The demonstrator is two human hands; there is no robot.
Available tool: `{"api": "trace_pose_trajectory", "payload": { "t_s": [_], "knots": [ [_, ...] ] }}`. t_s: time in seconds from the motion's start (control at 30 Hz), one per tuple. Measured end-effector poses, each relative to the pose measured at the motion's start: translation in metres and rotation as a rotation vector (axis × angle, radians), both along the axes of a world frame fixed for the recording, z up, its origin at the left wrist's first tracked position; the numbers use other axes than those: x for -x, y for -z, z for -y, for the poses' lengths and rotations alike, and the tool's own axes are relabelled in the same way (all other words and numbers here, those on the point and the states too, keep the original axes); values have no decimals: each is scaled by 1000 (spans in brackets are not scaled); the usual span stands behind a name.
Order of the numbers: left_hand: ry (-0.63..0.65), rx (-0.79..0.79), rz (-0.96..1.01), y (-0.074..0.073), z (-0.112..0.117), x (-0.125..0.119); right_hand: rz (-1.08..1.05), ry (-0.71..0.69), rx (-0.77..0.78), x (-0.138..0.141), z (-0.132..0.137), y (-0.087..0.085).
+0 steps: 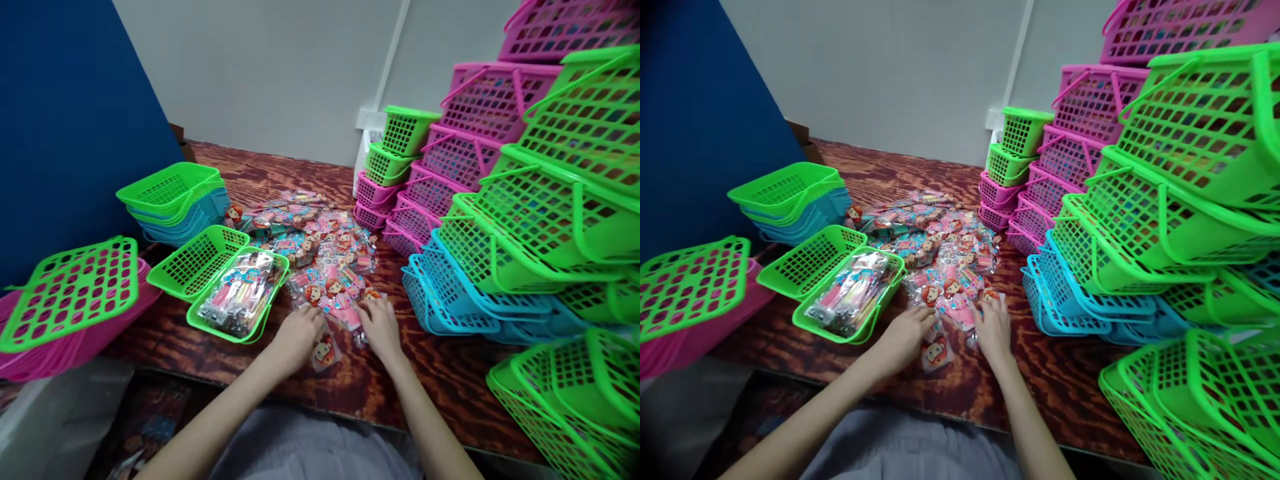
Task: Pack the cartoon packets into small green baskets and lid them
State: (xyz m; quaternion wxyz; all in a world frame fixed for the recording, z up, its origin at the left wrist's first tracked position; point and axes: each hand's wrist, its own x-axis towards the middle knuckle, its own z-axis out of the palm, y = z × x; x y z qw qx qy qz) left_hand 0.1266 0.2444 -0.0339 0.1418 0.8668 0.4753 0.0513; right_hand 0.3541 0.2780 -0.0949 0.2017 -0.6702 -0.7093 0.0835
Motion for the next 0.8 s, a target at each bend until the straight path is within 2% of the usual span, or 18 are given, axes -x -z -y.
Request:
{"api": "trace_pose_trajectory", "payload": {
  "t_s": [0.07,0.13,0.27,0.33,0.43,0.53,0.63,0.73,0.8],
  "knots": [
    [65,17,-76,14,-11,-4,64,-32,-14,17,-5,2],
    [95,20,-124,20,-19,-3,90,-71,-27,27,-8,2],
    [73,7,-147,13,-19,7,43,-129,50,22,-7,-3],
    [72,3,-145,11,-14,12,-52,-102,122,10,-5,-8],
    [51,9,-108,15,-7,19,-330,1,153,-8,-2,-13],
    [-40,52,-56,23,-4,25,-756,64,188,-18,4,-16],
    [-92,133,-69,25,-8,26,-1134,170,346,-18,12,-20],
    [-148,148,-10,22,-15,22,-1405,280,444,-12,21,-24],
    [-221,135,44,20,-18,19,-1538,306,476,-11,29,-25]
  ]
}}
